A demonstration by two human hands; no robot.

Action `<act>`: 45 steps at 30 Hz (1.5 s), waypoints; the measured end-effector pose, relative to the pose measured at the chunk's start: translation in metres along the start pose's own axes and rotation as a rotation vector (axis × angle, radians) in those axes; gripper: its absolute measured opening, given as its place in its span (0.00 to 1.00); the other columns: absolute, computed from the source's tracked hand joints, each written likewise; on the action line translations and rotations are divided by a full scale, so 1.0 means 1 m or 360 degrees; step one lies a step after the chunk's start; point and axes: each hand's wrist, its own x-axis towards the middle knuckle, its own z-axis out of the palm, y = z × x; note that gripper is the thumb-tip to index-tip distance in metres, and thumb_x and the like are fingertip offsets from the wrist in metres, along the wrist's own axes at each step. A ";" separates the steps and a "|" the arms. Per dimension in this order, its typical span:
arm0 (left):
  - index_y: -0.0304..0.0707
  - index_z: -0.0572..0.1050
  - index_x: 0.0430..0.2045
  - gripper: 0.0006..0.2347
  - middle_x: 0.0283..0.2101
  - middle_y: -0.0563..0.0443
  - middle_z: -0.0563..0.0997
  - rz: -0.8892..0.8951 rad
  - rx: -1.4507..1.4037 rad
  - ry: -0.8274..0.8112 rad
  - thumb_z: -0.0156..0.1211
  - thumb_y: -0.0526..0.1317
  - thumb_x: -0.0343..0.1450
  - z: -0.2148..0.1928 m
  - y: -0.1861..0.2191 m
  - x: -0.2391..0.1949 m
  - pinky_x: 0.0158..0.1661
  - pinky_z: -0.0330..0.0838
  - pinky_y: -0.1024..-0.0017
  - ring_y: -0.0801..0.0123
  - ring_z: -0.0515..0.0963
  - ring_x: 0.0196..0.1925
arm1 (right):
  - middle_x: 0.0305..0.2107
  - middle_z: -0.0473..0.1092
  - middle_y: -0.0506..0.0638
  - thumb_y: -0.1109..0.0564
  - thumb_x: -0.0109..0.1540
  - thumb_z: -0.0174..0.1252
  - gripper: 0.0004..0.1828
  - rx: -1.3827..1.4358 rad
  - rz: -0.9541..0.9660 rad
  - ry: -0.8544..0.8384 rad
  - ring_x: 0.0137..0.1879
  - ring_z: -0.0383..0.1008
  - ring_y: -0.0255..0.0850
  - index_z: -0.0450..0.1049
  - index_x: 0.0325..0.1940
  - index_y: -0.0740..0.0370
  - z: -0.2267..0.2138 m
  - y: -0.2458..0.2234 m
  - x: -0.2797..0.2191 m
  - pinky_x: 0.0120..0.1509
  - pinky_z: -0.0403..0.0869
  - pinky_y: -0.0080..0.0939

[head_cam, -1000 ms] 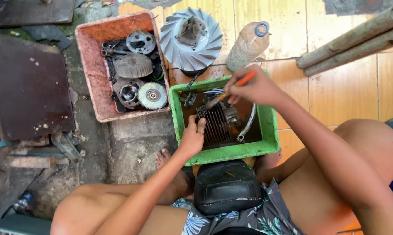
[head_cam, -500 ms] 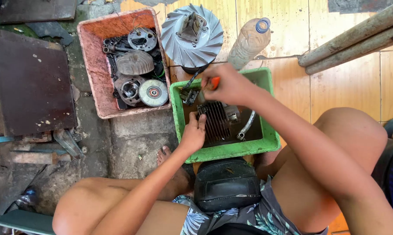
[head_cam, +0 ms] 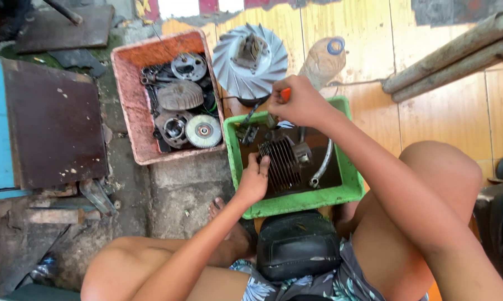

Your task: Cleaning a motorcycle engine cylinder block using a brush and solvent in a tray

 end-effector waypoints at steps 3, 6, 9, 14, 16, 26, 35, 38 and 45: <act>0.28 0.56 0.66 0.27 0.51 0.18 0.78 0.0044 -0.0050 -0.0016 0.33 0.55 0.81 0.004 -0.014 0.009 0.51 0.73 0.42 0.33 0.81 0.52 | 0.11 0.70 0.51 0.54 0.54 0.61 0.08 -0.0051 -0.0017 0.0007 0.24 0.76 0.49 0.75 0.23 0.58 -0.004 0.001 0.001 0.36 0.73 0.43; 0.25 0.54 0.66 0.28 0.50 0.17 0.78 0.0062 -0.0087 -0.0025 0.31 0.54 0.81 0.002 -0.006 0.003 0.49 0.73 0.42 0.34 0.81 0.50 | 0.15 0.72 0.58 0.55 0.56 0.61 0.09 0.0149 0.0171 -0.0240 0.17 0.76 0.43 0.76 0.28 0.64 -0.029 -0.045 -0.015 0.28 0.77 0.39; 0.29 0.57 0.65 0.26 0.48 0.21 0.80 0.0035 -0.0062 0.0002 0.35 0.55 0.81 0.003 -0.019 0.012 0.48 0.73 0.43 0.33 0.81 0.51 | 0.18 0.73 0.61 0.59 0.62 0.58 0.12 0.0485 0.0262 -0.0160 0.21 0.78 0.43 0.74 0.27 0.69 -0.028 -0.047 -0.017 0.26 0.79 0.34; 0.29 0.57 0.65 0.26 0.47 0.20 0.80 0.0047 -0.0062 0.0001 0.34 0.54 0.81 0.005 -0.023 0.016 0.47 0.73 0.43 0.34 0.81 0.49 | 0.14 0.71 0.59 0.57 0.58 0.61 0.10 -0.0051 0.0212 -0.0096 0.20 0.78 0.48 0.78 0.25 0.66 -0.016 -0.013 -0.006 0.29 0.76 0.45; 0.28 0.57 0.65 0.26 0.47 0.20 0.80 0.0050 -0.0066 -0.0001 0.34 0.54 0.81 0.008 -0.028 0.019 0.46 0.73 0.44 0.36 0.82 0.47 | 0.14 0.71 0.59 0.56 0.58 0.61 0.10 -0.0130 0.0190 -0.0040 0.23 0.79 0.51 0.78 0.25 0.64 -0.015 -0.017 -0.013 0.34 0.76 0.47; 0.29 0.58 0.64 0.25 0.44 0.20 0.80 0.0025 0.0047 0.0024 0.34 0.54 0.81 0.008 -0.037 0.033 0.47 0.74 0.43 0.33 0.81 0.49 | 0.24 0.76 0.66 0.56 0.59 0.61 0.08 -0.0409 -0.0077 -0.0102 0.36 0.80 0.67 0.81 0.33 0.63 -0.012 -0.033 -0.018 0.44 0.77 0.61; 0.32 0.59 0.65 0.25 0.47 0.25 0.81 -0.0064 0.0090 -0.0041 0.41 0.54 0.80 0.010 -0.077 0.075 0.53 0.74 0.45 0.37 0.81 0.54 | 0.26 0.76 0.60 0.47 0.60 0.59 0.11 -0.0565 -0.0018 -0.0064 0.41 0.79 0.64 0.79 0.35 0.54 -0.014 -0.012 -0.019 0.47 0.77 0.63; 0.31 0.61 0.65 0.25 0.44 0.28 0.82 -0.0042 0.0022 -0.0073 0.47 0.52 0.79 0.006 -0.080 0.083 0.50 0.75 0.50 0.44 0.82 0.50 | 0.26 0.76 0.61 0.49 0.61 0.58 0.10 -0.0366 -0.0014 -0.0047 0.41 0.79 0.65 0.77 0.34 0.57 -0.018 -0.008 -0.018 0.47 0.76 0.63; 0.29 0.61 0.64 0.25 0.33 0.42 0.81 -0.0077 -0.0192 -0.0103 0.54 0.50 0.78 0.005 -0.083 0.073 0.35 0.75 0.68 0.65 0.80 0.33 | 0.18 0.74 0.56 0.56 0.61 0.57 0.10 0.0436 0.0163 -0.0238 0.21 0.77 0.41 0.75 0.27 0.63 -0.037 -0.024 -0.018 0.34 0.78 0.39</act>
